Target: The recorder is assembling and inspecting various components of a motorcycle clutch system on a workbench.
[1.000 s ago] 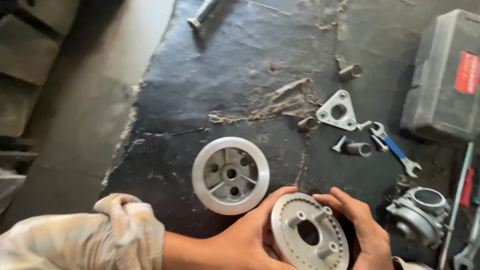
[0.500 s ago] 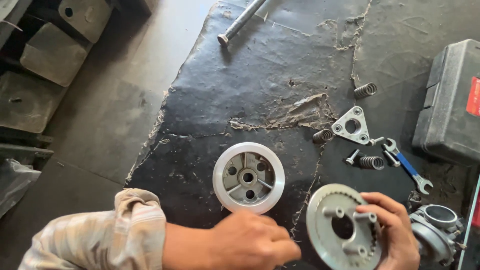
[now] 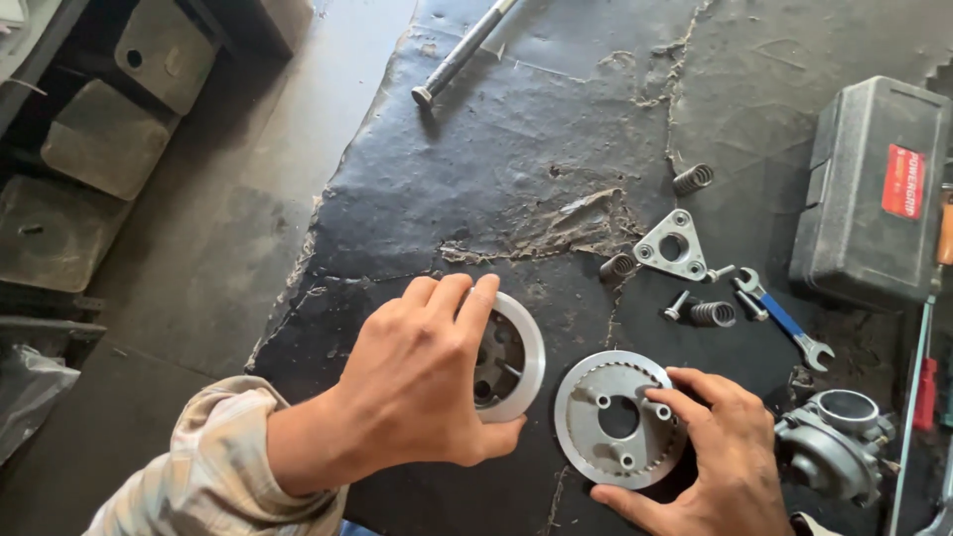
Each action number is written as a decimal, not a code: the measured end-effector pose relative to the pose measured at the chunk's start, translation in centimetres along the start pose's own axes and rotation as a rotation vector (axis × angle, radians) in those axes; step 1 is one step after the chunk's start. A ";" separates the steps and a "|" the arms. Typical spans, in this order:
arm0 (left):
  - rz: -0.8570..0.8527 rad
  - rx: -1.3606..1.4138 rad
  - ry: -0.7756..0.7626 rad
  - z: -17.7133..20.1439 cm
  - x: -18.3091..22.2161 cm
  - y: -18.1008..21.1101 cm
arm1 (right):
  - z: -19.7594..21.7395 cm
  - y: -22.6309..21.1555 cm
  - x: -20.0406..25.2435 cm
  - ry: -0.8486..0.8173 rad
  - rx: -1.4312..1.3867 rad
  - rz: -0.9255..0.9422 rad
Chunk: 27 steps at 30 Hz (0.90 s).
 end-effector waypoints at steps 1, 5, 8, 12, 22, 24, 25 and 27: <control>0.000 -0.002 0.001 -0.1 0.2 -0.2 | 0.1 -0.2 -0.2 0.001 -0.001 0.001; 0.056 0.684 -0.143 -1.6 0.3 -1.0 | -0.7 1.4 0.7 0.033 -0.038 0.036; -0.053 1.208 -0.336 -2.8 -0.4 0.2 | -0.8 1.4 0.4 0.032 -0.033 0.027; -0.163 1.778 -0.529 -4.1 -0.1 1.5 | -1.7 2.4 1.5 0.034 -0.017 0.062; 0.140 2.235 -0.570 -6.5 1.2 1.5 | -2.5 3.2 2.1 0.036 0.004 0.051; 0.119 2.213 -0.620 -6.3 1.4 1.6 | -2.6 3.1 2.1 0.005 0.017 0.021; 0.122 2.218 -0.615 -6.4 1.4 1.5 | -2.5 3.0 2.0 -0.001 0.015 0.022; 0.115 2.227 -0.639 -6.6 1.6 1.6 | -2.0 2.5 1.7 0.025 -0.015 0.037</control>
Point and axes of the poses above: each hand's wrist, its own x-axis away from the middle knuckle, its own z-axis out of the back of the hand, y = z × x, the point moved 7 cm from there along -x, towards the middle knuckle, and after that the axes turned 3 degrees about -x, right-handed, at the moved point
